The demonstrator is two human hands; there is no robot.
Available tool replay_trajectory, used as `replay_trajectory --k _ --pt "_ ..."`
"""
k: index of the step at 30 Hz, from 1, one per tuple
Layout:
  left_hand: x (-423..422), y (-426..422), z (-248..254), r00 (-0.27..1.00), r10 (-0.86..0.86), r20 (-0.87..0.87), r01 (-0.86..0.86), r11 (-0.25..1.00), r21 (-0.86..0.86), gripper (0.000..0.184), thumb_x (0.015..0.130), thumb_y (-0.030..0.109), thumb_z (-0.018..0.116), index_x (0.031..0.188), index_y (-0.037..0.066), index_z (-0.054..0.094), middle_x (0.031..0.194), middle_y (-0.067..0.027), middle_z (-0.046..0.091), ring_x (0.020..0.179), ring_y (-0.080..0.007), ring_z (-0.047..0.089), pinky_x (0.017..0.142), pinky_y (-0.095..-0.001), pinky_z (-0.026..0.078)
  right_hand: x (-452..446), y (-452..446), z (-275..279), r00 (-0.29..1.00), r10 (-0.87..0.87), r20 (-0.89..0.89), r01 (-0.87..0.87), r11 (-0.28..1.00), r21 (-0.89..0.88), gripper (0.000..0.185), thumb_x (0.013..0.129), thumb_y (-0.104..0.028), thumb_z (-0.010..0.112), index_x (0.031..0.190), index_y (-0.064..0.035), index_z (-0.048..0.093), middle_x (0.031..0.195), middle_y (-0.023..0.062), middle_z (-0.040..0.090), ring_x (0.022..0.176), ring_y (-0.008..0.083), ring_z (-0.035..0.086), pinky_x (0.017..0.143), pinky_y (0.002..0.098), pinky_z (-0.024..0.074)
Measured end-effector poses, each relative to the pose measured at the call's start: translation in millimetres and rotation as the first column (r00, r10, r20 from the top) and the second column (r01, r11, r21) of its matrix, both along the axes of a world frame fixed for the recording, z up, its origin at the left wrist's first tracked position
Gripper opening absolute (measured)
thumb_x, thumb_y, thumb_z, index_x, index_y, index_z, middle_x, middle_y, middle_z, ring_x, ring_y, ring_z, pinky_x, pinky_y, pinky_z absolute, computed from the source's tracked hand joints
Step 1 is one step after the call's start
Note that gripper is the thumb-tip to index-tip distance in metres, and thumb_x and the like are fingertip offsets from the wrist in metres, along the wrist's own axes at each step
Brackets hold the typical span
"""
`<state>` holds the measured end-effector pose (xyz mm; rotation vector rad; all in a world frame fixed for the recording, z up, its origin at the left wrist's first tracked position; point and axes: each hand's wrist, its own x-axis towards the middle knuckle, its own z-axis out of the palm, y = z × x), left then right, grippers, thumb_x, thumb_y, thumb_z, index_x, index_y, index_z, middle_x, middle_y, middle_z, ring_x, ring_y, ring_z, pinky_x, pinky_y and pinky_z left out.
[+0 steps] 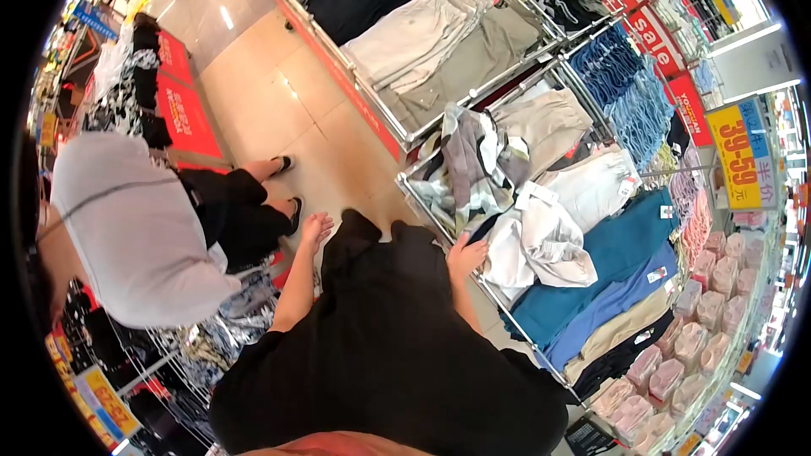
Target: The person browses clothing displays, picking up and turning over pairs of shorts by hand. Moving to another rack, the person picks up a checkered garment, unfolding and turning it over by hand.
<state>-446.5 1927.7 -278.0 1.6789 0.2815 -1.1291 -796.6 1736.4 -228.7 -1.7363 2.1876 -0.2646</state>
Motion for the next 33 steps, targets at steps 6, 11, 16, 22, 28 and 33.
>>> replay_trajectory --k 6,11,16,22,28,33 --pt "79 -53 -28 0.973 -0.177 -0.15 0.194 0.975 0.112 0.023 0.093 0.022 0.055 0.109 0.006 0.058 0.094 -0.0076 0.066 0.077 -0.0155 0.064 0.063 -0.0255 0.05 69 -10 3 0.998 -0.055 0.01 0.055 0.996 -0.07 0.079 0.095 -0.051 0.044 0.132 0.0186 0.035 0.132 0.041 0.038 0.123 0.0535 0.038 0.105 0.0546 0.0294" --pt "190 -94 -41 0.979 -0.2 -0.05 0.202 0.978 0.044 0.021 0.093 0.017 0.054 0.108 0.004 0.059 0.09 -0.0092 0.067 0.072 -0.0151 0.064 0.058 -0.023 0.049 157 -21 -6 0.987 -0.158 -0.021 0.158 0.987 0.012 0.082 0.094 -0.053 0.043 0.132 0.019 0.035 0.134 0.0425 0.035 0.125 0.0528 0.037 0.106 0.0547 0.0301" --pt "316 -118 -15 0.97 -0.237 -0.048 0.238 0.971 0.011 0.026 0.095 0.021 0.05 0.116 0.006 0.055 0.099 -0.0088 0.065 0.082 -0.017 0.063 0.069 -0.0284 0.051 268 -52 -1 0.979 -0.205 0.019 0.196 0.956 0.217 0.093 0.089 -0.065 0.041 0.129 0.0195 0.037 0.137 0.0417 0.033 0.129 0.0541 0.033 0.106 0.0568 0.0289" --pt "404 -128 4 0.99 -0.142 -0.021 0.142 0.99 0.002 0.023 0.094 0.02 0.05 0.109 0.004 0.057 0.097 -0.0101 0.064 0.083 -0.0188 0.063 0.067 -0.031 0.05 351 -107 42 0.922 -0.385 0.044 0.362 0.896 0.258 0.087 0.086 -0.058 0.052 0.132 0.014 0.036 0.135 0.0416 0.035 0.127 0.0526 0.037 0.106 0.0557 0.0293" --pt "447 -120 -8 0.982 -0.083 -0.17 0.096 0.993 0.072 0.03 0.095 0.027 0.053 0.115 0.005 0.056 0.103 -0.0131 0.065 0.09 -0.0225 0.064 0.073 -0.0349 0.052 473 -171 22 0.984 0.043 0.171 -0.023 0.993 -0.115 0.073 0.093 -0.042 0.053 0.132 0.0174 0.036 0.135 0.0434 0.034 0.127 0.053 0.035 0.109 0.0513 0.0271" --pt "492 -118 23 0.977 0.002 -0.214 0.041 0.98 0.196 0.03 0.097 0.024 0.048 0.119 0.004 0.054 0.111 -0.0143 0.063 0.101 -0.0274 0.062 0.089 -0.0404 0.049 611 -242 -16 0.86 0.443 0.252 -0.351 0.874 -0.337 0.066 0.092 -0.036 0.055 0.135 0.0113 0.037 0.136 0.0409 0.035 0.128 0.0518 0.034 0.109 0.0502 0.027"
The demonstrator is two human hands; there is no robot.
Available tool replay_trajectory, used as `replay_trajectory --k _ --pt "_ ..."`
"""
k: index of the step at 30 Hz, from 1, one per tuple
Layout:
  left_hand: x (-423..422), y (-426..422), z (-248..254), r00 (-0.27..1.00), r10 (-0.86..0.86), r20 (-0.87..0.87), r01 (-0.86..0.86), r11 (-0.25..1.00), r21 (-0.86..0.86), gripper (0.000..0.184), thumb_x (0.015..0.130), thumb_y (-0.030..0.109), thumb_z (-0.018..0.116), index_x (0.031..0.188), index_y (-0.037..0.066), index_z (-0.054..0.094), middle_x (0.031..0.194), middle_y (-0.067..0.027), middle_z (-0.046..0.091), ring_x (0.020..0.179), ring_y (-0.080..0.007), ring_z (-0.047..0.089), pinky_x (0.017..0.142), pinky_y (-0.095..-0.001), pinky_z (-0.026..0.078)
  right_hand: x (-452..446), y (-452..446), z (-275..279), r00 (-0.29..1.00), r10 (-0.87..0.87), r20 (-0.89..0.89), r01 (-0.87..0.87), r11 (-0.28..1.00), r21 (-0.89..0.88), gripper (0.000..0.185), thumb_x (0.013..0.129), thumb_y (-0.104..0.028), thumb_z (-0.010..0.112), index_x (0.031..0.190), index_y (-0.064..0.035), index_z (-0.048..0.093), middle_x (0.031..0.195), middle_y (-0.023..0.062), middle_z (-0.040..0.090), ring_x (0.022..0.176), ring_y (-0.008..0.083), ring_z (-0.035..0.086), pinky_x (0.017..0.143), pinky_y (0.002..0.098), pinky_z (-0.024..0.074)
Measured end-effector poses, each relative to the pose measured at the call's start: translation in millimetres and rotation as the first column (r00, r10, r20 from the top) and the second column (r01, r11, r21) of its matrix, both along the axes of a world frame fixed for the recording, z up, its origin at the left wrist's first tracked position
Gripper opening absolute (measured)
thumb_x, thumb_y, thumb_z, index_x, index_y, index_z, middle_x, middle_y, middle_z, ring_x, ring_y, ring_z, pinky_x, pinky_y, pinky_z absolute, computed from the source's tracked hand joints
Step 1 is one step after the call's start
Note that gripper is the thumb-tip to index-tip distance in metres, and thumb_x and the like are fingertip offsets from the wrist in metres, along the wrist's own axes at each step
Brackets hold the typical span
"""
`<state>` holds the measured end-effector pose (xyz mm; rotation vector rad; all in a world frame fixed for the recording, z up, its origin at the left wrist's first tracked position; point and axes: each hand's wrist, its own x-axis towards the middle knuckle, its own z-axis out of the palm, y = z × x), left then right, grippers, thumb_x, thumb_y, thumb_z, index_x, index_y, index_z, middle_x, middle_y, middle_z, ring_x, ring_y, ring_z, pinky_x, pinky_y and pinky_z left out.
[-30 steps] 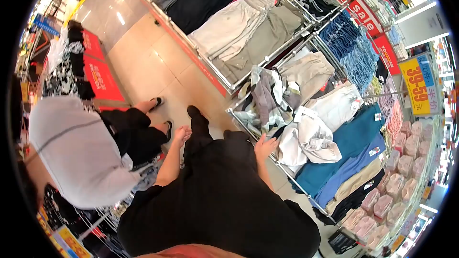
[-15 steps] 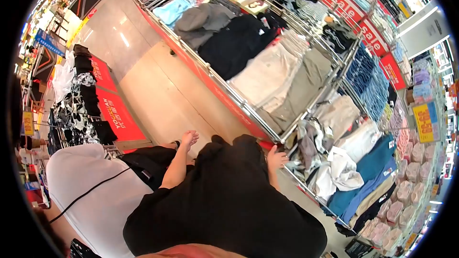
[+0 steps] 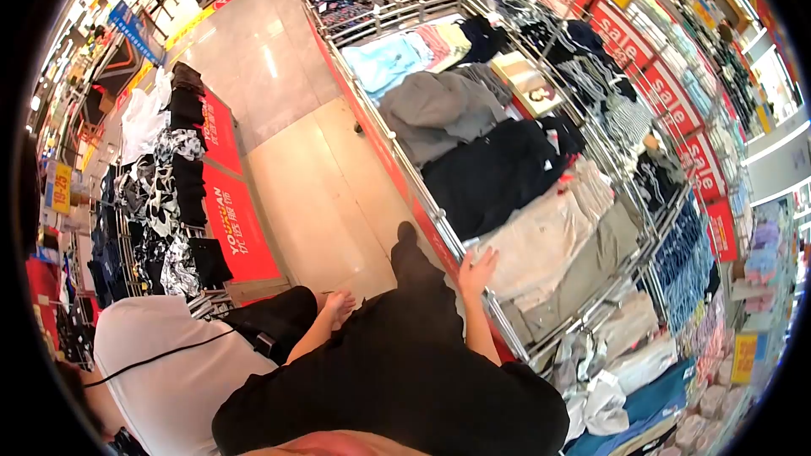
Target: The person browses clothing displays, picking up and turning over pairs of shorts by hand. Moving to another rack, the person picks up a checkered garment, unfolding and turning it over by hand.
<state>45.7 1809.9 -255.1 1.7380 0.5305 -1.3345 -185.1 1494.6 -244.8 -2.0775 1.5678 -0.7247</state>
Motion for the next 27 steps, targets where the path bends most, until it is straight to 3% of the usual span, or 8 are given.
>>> replay_trajectory --k 5,7,9,13,16,19,22,27 --pt "83 2 -3 0.999 0.041 0.009 -0.041 0.999 0.011 0.029 0.096 0.022 0.048 0.117 0.004 0.055 0.106 -0.0119 0.064 0.094 -0.0233 0.062 0.084 -0.0382 0.049 130 -58 -1 0.952 0.218 0.214 -0.24 0.967 0.082 0.064 0.091 -0.033 0.06 0.134 0.0089 0.039 0.133 0.0323 0.044 0.122 0.043 0.046 0.104 0.0438 0.0357" --pt "115 -7 -10 0.996 0.077 0.043 -0.076 0.997 -0.012 0.029 0.096 0.023 0.049 0.117 0.004 0.055 0.105 -0.0108 0.064 0.091 -0.022 0.063 0.082 -0.037 0.049 186 -78 37 0.913 0.129 0.388 -0.231 0.945 0.23 0.065 0.089 -0.033 0.063 0.135 0.0068 0.04 0.127 0.0282 0.052 0.111 0.0352 0.056 0.098 0.0401 0.0421" --pt "155 -13 -24 0.982 0.119 0.144 -0.121 0.993 0.003 0.027 0.093 0.024 0.053 0.11 0.003 0.056 0.098 -0.0115 0.065 0.086 -0.022 0.064 0.074 -0.0326 0.051 232 -113 4 0.858 0.025 0.513 -0.177 0.952 0.251 0.069 0.088 -0.035 0.067 0.136 0.0052 0.04 0.114 0.0234 0.06 0.095 0.0268 0.062 0.085 0.0356 0.049" --pt "230 -62 -15 0.978 0.103 0.183 -0.096 0.994 -0.049 0.037 0.093 0.028 0.055 0.12 0.004 0.053 0.111 -0.0135 0.063 0.096 -0.0221 0.063 0.082 -0.0348 0.05 313 -193 2 0.743 -0.382 0.55 -0.079 0.766 0.638 0.071 0.084 -0.047 0.07 0.127 0.0033 0.047 0.099 0.0082 0.06 0.079 0.0146 0.054 0.069 0.0283 0.0455" --pt "273 -98 -16 0.983 0.036 0.178 -0.016 0.993 -0.113 0.036 0.093 0.028 0.055 0.12 0.004 0.054 0.11 -0.0133 0.064 0.094 -0.0205 0.064 0.079 -0.033 0.05 342 -211 61 0.656 -0.548 0.518 -0.059 0.648 0.76 0.068 0.078 -0.053 0.071 0.12 -0.0034 0.05 0.11 0.007 0.055 0.084 0.0201 0.054 0.07 0.0332 0.0454" --pt "321 -111 -34 0.985 -0.078 0.152 0.099 0.986 -0.134 0.034 0.093 0.027 0.055 0.118 0.004 0.055 0.108 -0.0124 0.064 0.092 -0.0191 0.064 0.076 -0.0316 0.05 352 -221 38 0.596 -0.65 0.471 0.011 0.593 0.805 0.054 0.085 -0.033 0.07 0.122 -0.0023 0.045 0.113 0.0123 0.058 0.09 0.0279 0.062 0.076 0.0378 0.0493" --pt "374 -116 -59 0.965 -0.201 0.171 0.233 0.953 -0.195 0.031 0.094 0.027 0.055 0.116 0.006 0.056 0.11 -0.0117 0.065 0.093 -0.0192 0.064 0.075 -0.032 0.05 349 -207 24 0.537 -0.701 0.469 0.072 0.592 0.803 0.033 0.088 -0.026 0.067 0.11 -0.005 0.052 0.1 0.0099 0.062 0.084 0.0232 0.064 0.07 0.0341 0.05" --pt "443 -126 1 0.973 -0.195 0.12 0.206 0.975 -0.087 0.03 0.093 0.026 0.054 0.117 0.007 0.054 0.112 -0.0118 0.064 0.095 -0.0207 0.064 0.076 -0.0343 0.051 344 -178 14 0.48 -0.737 0.476 0.106 0.588 0.802 0.02 0.089 -0.023 0.066 0.098 -0.008 0.056 0.09 0.0066 0.064 0.078 0.0184 0.064 0.065 0.0306 0.0499"
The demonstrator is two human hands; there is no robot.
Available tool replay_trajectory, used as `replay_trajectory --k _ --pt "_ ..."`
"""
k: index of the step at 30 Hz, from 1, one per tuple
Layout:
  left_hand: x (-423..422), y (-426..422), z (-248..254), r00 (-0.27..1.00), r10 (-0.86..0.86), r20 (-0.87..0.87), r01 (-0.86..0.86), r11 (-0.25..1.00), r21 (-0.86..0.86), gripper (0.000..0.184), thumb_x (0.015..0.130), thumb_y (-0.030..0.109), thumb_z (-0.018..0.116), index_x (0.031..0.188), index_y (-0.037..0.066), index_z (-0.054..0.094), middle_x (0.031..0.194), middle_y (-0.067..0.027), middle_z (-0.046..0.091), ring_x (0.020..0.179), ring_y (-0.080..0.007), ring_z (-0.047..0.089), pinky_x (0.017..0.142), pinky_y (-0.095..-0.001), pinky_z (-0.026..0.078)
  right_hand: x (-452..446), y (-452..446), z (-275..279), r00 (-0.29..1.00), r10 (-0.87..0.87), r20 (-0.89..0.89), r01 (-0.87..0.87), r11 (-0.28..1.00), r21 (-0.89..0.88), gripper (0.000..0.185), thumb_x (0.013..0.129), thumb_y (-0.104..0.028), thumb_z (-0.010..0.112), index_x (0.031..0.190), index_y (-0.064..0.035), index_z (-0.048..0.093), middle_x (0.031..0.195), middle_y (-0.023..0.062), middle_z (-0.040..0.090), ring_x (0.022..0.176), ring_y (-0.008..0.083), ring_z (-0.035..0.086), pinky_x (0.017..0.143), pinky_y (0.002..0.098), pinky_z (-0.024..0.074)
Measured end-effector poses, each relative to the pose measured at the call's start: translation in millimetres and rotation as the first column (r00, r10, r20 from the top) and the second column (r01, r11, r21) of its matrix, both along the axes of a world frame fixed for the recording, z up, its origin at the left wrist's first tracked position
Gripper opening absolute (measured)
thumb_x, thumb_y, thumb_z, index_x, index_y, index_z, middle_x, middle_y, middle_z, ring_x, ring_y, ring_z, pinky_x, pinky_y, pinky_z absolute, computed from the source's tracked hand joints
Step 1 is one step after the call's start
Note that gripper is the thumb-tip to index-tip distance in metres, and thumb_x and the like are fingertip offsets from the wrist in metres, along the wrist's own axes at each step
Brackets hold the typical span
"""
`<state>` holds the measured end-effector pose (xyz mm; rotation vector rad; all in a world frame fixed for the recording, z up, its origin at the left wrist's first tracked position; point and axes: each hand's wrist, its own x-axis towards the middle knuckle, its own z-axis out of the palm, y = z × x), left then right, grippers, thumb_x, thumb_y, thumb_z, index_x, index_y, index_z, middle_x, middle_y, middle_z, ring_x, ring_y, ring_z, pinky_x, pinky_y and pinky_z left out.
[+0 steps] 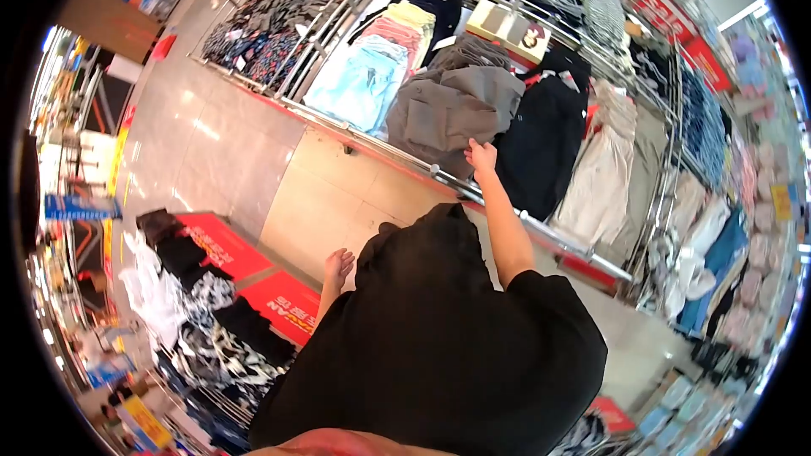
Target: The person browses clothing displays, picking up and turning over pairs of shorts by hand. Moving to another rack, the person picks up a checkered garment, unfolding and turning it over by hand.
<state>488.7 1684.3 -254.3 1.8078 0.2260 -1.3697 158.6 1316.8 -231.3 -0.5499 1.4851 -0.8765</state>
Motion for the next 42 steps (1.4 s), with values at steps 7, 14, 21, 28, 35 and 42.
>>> replay_trajectory --k 7,14,21,28,35,42 --pt "94 28 -24 0.996 -0.053 -0.069 0.056 0.997 0.043 0.031 0.092 0.025 0.054 0.118 0.008 0.054 0.11 -0.011 0.064 0.093 -0.0213 0.064 0.078 -0.0346 0.05 29 29 17 0.996 -0.08 -0.024 0.082 0.994 0.072 0.024 0.091 -0.027 0.063 0.103 -0.0084 0.054 0.099 0.0104 0.065 0.089 0.0211 0.064 0.076 0.0352 0.0504" --pt "137 26 -52 0.985 -0.112 -0.131 0.119 0.992 0.05 0.033 0.092 0.023 0.055 0.12 0.005 0.054 0.11 -0.0114 0.064 0.093 -0.0212 0.064 0.081 -0.0351 0.05 58 69 12 0.957 -0.102 -0.27 0.111 0.994 0.02 0.052 0.089 -0.03 0.066 0.13 -0.0037 0.048 0.11 0.0128 0.062 0.088 0.0215 0.064 0.072 0.033 0.0514" --pt "154 -17 -65 0.978 -0.093 -0.189 0.09 0.996 -0.023 0.037 0.092 0.023 0.054 0.123 0.004 0.052 0.117 -0.0146 0.063 0.1 -0.0232 0.063 0.082 -0.0336 0.05 107 88 -22 0.514 0.248 -0.821 -0.32 0.944 0.085 0.078 0.088 -0.054 0.054 0.133 0.0087 0.042 0.126 0.037 0.048 0.115 0.0508 0.05 0.099 0.0508 0.0405" --pt "194 -58 -37 0.987 -0.083 -0.139 0.083 0.997 -0.003 0.036 0.092 0.024 0.056 0.121 0.003 0.053 0.117 -0.0143 0.063 0.099 -0.0224 0.063 0.08 -0.0325 0.05 185 77 -43 0.4 0.138 -0.906 -0.105 0.989 0.104 0.095 0.086 -0.066 0.047 0.14 0.0103 0.031 0.139 0.0523 -0.003 0.129 0.0646 0.021 0.106 0.0572 0.0294" --pt "289 -82 -33 0.975 -0.166 -0.147 0.182 0.978 0.1 0.029 0.091 0.025 0.057 0.115 0.007 0.057 0.098 -0.0079 0.067 0.08 -0.0173 0.063 0.067 -0.0309 0.049 209 52 -17 0.38 0.117 -0.918 0.11 0.979 0.171 0.096 0.086 -0.068 0.044 0.144 0.0052 0.027 0.138 0.0522 -0.009 0.13 0.0682 0.008 0.106 0.063 0.0237" --pt "361 -177 9 0.996 -0.037 0.076 0.035 0.999 0.037 0.033 0.092 0.028 0.056 0.116 0.006 0.056 0.104 -0.0103 0.066 0.09 -0.0202 0.065 0.077 -0.0335 0.051 270 36 11 0.532 0.385 -0.754 -0.057 0.905 0.422 0.083 0.091 -0.064 0.036 0.148 -0.0047 0.024 0.146 0.0412 0.014 0.129 0.0644 0.022 0.105 0.0641 0.0235"
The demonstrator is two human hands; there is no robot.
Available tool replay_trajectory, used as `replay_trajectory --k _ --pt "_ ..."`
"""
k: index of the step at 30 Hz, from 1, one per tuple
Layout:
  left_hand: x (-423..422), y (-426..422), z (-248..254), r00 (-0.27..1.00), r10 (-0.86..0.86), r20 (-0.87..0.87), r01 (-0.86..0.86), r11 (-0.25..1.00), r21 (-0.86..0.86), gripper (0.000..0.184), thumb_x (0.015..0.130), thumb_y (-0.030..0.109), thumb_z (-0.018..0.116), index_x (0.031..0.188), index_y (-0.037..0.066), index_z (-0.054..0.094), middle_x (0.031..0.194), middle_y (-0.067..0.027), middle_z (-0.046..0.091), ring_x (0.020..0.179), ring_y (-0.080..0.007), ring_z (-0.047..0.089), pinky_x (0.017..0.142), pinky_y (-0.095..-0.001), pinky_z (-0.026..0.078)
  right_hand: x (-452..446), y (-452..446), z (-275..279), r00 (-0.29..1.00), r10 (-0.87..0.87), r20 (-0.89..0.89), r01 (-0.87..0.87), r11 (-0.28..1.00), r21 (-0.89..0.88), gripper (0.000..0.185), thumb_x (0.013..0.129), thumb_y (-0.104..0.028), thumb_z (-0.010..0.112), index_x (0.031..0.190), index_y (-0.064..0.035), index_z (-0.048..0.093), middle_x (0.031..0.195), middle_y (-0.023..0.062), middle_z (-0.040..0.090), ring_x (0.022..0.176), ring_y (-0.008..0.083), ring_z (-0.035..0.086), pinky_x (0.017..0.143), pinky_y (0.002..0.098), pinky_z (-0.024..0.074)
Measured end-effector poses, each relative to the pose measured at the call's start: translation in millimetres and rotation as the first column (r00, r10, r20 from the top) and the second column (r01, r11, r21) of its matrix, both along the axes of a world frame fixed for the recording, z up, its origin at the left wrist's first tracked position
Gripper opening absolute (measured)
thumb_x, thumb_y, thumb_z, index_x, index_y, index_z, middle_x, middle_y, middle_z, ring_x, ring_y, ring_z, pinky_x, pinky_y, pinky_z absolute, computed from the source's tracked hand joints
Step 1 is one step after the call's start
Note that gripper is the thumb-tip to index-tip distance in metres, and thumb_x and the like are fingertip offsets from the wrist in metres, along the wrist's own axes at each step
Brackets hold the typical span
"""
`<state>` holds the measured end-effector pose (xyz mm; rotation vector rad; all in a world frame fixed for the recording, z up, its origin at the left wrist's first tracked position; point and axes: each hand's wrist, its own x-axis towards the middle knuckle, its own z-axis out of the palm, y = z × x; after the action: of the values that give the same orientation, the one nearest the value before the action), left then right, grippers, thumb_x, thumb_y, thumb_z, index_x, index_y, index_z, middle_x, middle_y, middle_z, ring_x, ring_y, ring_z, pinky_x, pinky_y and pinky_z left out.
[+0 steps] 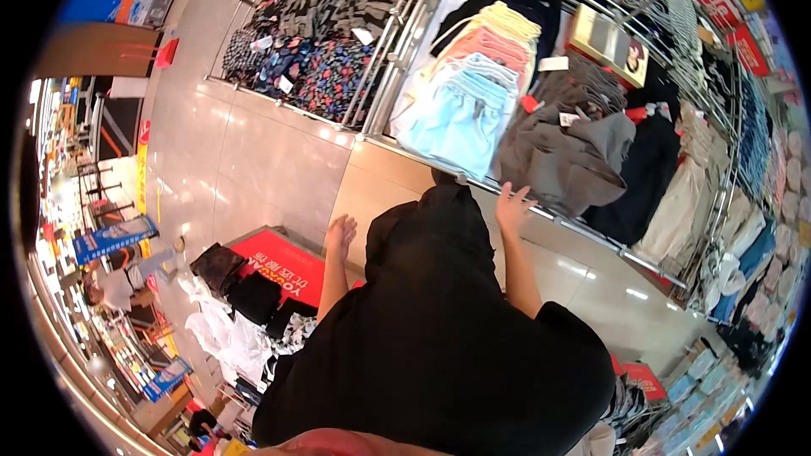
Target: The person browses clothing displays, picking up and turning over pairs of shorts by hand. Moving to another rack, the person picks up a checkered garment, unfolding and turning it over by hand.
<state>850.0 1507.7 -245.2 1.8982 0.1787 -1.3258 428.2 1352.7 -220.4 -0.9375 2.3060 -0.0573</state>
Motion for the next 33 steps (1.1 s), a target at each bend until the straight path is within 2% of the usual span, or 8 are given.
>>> replay_trajectory --k 4,6,10,15,20,26,29,33 --pt "8 -44 27 0.999 -0.034 0.022 0.037 0.986 -0.164 0.036 0.093 0.028 0.056 0.12 0.003 0.054 0.112 -0.0119 0.063 0.097 -0.02 0.063 0.084 -0.0335 0.049 44 0 -45 0.969 0.245 -0.034 -0.246 0.969 -0.022 0.082 0.092 -0.063 0.036 0.148 -0.0049 0.025 0.145 0.0416 0.016 0.129 0.0638 0.021 0.104 0.0645 0.0247" --pt "18 -47 21 0.997 -0.072 -0.02 0.069 0.99 -0.126 0.037 0.096 0.029 0.054 0.124 0.005 0.052 0.118 -0.0128 0.061 0.106 -0.0222 0.061 0.087 -0.0338 0.048 69 -13 -13 0.939 0.303 0.162 -0.292 0.953 -0.084 0.084 0.092 -0.062 0.037 0.147 -0.0001 0.024 0.145 0.0421 0.016 0.131 0.0623 0.021 0.105 0.0629 0.0249" --pt "36 -21 3 0.995 -0.04 -0.089 0.031 0.994 -0.103 0.036 0.095 0.028 0.055 0.123 0.005 0.053 0.117 -0.0124 0.062 0.103 -0.0214 0.062 0.086 -0.0334 0.049 92 -26 -30 0.93 0.155 0.334 -0.125 0.986 -0.11 0.092 0.093 -0.06 0.039 0.14 0.0165 0.02 0.14 0.0489 0.013 0.132 0.0594 0.02 0.11 0.0526 0.0234" --pt "88 32 -40 0.915 0.374 -0.151 -0.379 0.925 -0.007 0.029 0.093 0.023 0.056 0.115 0.005 0.056 0.1 -0.0081 0.066 0.085 -0.0167 0.063 0.074 -0.0293 0.05 144 -43 5 0.979 0.106 0.172 -0.106 0.994 -0.012 0.096 0.09 -0.065 0.039 0.141 0.015 0.022 0.139 0.0507 0.011 0.129 0.0604 0.027 0.11 0.0528 0.0256" --pt "172 57 -36 0.941 0.295 -0.163 -0.276 0.952 0.134 0.03 0.093 0.022 0.054 0.118 0.005 0.054 0.098 -0.0083 0.066 0.081 -0.0173 0.064 0.067 -0.0294 0.05 176 -51 -22 0.985 -0.02 -0.172 0.004 0.995 -0.095 0.099 0.087 -0.068 0.041 0.137 0.0156 0.028 0.138 0.0501 0.014 0.125 0.0607 0.032 0.107 0.0554 0.0294" --pt "286 54 -45 0.945 0.266 -0.188 -0.272 0.962 -0.007 0.038 0.094 0.025 0.052 0.126 0.005 0.049 0.11 -0.0103 0.064 0.089 -0.0195 0.064 0.071 -0.0301 0.05 236 -75 -43 0.97 -0.125 -0.211 0.114 0.991 -0.064 0.102 0.084 -0.072 0.04 0.136 0.0164 0.029 0.139 0.0446 0.025 0.128 0.0577 0.031 0.107 0.0567 0.0275" --pt "329 35 -29 0.974 0.175 -0.147 -0.184 0.982 -0.05 0.048 0.095 0.029 0.049 0.134 0.002 0.044 0.132 -0.0147 0.054 0.116 -0.0237 0.056 0.092 -0.033 0.044 281 -85 -57 0.977 0.043 -0.209 -0.056 0.997 -0.054 0.099 0.087 -0.069 0.037 0.132 0.0187 0.033 0.136 0.0433 0.033 0.129 0.0554 0.032 0.108 0.0578 0.0257" --pt "372 34 -50 0.975 0.156 -0.155 -0.17 0.983 -0.075 0.046 0.094 0.03 0.05 0.133 0.005 0.046 0.128 -0.0141 0.057 0.112 -0.0239 0.057 0.092 -0.0351 0.045 354 -92 -32 0.947 0.321 0.005 -0.306 0.908 -0.285 0.088 0.092 -0.058 0.042 0.129 0.021 0.035 0.132 0.0444 0.036 0.129 0.0529 0.034 0.11 0.0529 0.0253"
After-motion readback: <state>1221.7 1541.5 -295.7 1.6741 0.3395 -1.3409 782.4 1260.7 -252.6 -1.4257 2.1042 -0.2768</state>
